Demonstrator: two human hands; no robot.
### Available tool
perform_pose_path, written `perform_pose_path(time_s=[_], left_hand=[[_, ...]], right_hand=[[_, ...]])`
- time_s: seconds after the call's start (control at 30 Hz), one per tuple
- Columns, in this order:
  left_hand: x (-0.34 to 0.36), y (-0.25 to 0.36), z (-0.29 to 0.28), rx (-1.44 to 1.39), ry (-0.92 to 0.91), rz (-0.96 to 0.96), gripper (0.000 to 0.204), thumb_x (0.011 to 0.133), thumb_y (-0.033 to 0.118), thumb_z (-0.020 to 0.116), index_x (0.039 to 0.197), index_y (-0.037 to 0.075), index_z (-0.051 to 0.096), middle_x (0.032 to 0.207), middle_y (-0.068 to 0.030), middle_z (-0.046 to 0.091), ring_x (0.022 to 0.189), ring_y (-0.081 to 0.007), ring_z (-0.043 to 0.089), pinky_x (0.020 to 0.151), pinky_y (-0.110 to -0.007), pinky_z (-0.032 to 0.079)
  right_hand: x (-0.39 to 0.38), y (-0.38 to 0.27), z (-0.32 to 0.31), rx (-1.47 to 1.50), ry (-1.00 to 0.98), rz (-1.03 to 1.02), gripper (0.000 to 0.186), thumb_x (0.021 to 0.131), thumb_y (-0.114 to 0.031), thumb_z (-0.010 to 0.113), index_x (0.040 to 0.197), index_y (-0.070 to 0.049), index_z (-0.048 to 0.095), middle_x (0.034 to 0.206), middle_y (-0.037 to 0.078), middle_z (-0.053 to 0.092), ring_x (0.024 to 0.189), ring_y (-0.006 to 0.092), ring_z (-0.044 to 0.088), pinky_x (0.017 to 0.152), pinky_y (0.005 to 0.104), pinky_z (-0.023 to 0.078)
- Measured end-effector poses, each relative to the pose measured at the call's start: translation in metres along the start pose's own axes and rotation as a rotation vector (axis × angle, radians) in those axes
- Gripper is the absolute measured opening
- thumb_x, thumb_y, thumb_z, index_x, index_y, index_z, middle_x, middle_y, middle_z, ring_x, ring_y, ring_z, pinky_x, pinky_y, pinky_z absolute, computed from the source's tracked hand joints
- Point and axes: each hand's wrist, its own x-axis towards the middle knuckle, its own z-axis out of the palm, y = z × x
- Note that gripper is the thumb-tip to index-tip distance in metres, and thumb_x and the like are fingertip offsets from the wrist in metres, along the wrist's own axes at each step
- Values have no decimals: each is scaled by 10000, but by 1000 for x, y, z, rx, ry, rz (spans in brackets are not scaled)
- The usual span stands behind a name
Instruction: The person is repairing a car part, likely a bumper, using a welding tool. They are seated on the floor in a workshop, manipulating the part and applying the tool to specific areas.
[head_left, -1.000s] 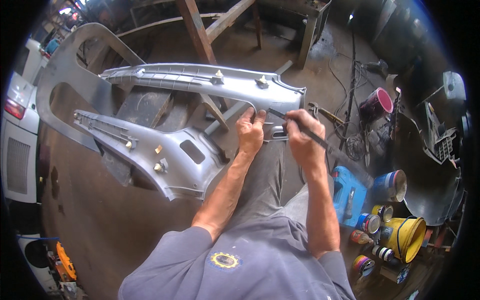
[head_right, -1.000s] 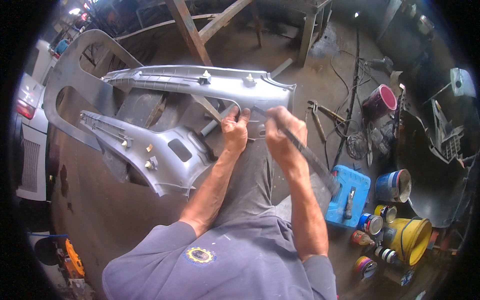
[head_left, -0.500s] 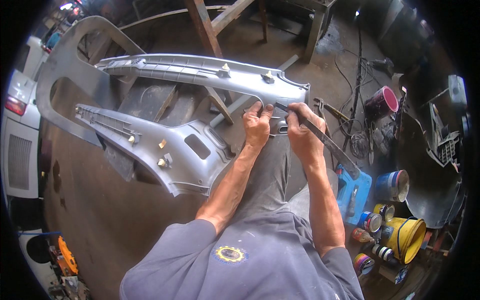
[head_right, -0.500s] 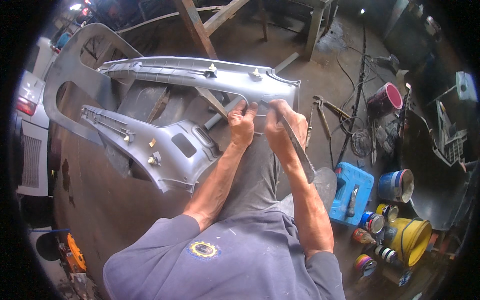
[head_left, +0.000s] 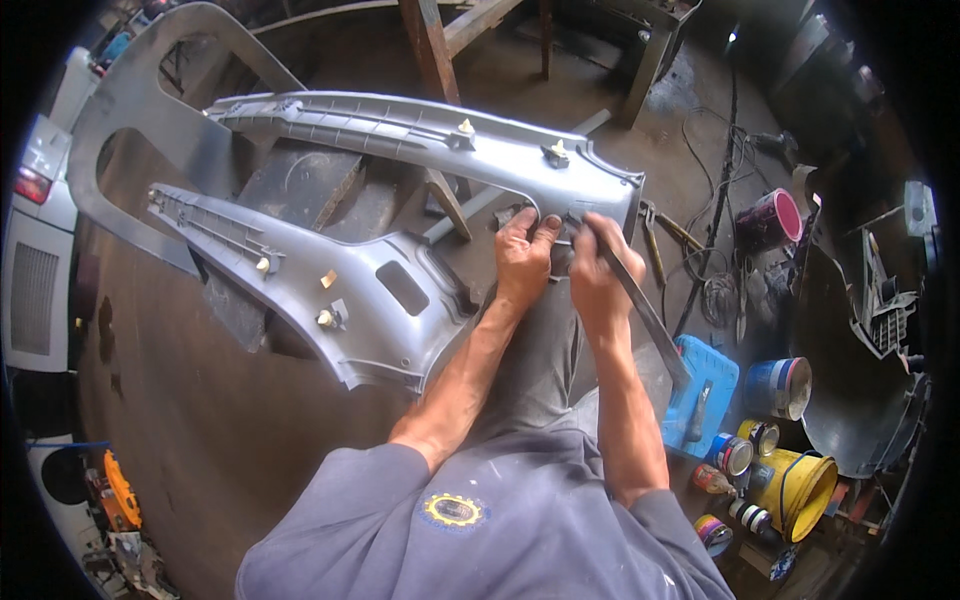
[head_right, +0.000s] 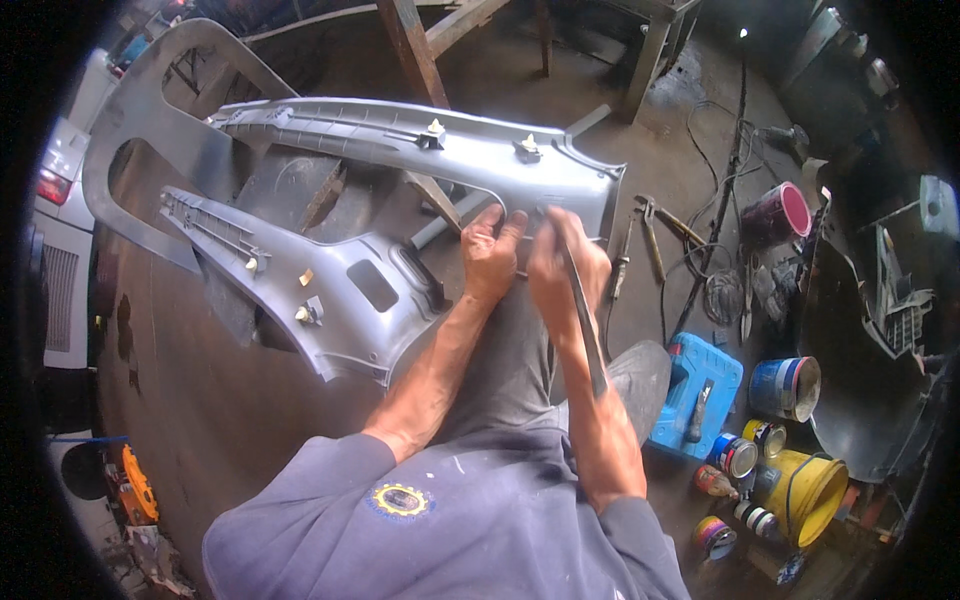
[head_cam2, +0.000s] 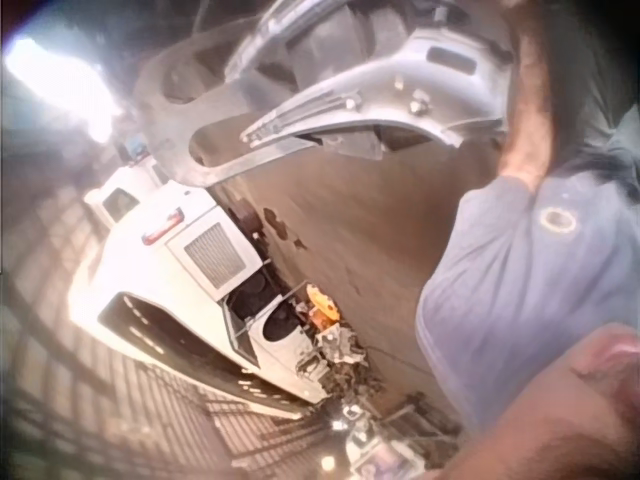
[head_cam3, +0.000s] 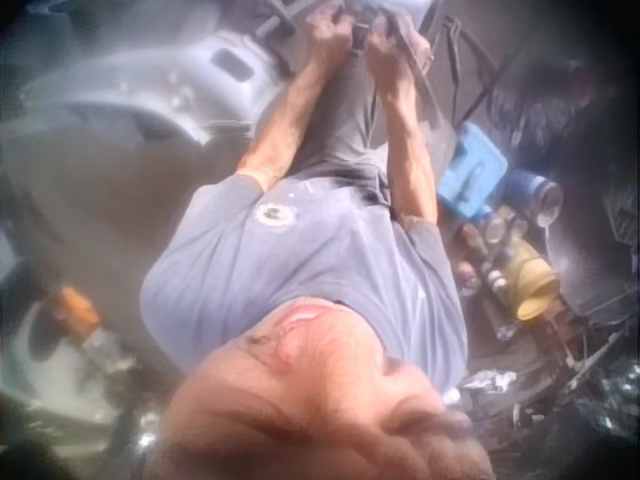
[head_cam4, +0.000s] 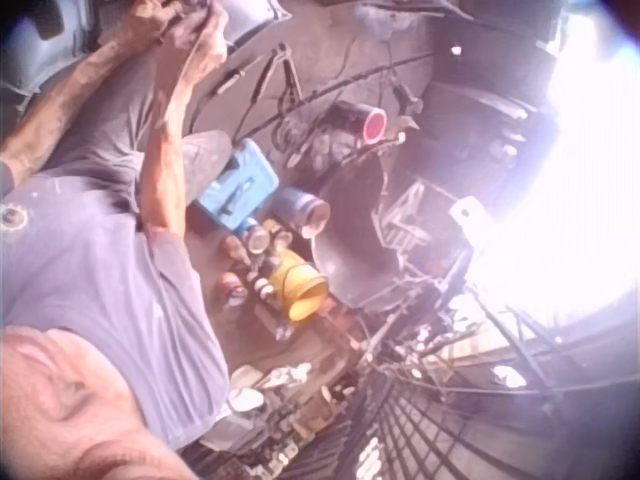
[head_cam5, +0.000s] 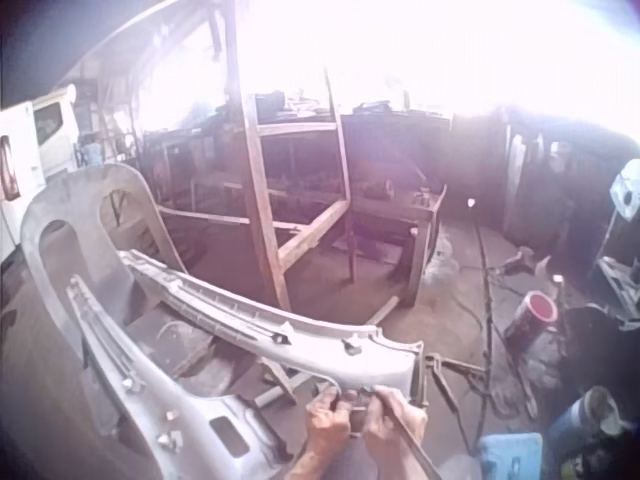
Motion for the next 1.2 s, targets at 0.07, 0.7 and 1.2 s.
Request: perform_pose_path(time_s=[0.07,0.7,1.2], left_hand=[[0,-2,-2,4,-25,-13,192,912,157,660,885,-33,649,765,-116,660,704,-159,569,658,-323,464],[-2,-17,5,-55,-9,-52,244,908,186,652,900,-58,654,810,-170,675,735,-222,603,691,-359,467],[4,-8,3,-66,-32,-52,192,910,147,633,884,-42,661,785,-142,686,708,-183,603,666,-345,468]], right_hand=[[3,6,10,16,-37,53,173,887,-26,594,1027,23,683,841,171,716,738,213,715,680,299,542],[35,-1,-13,-97,-121,194,156,862,-71,596,950,3,701,738,185,685,680,267,690,635,340,528],[25,21,-2,31,-208,16,170,887,-53,594,1009,11,695,763,131,715,667,149,685,621,289,533]])
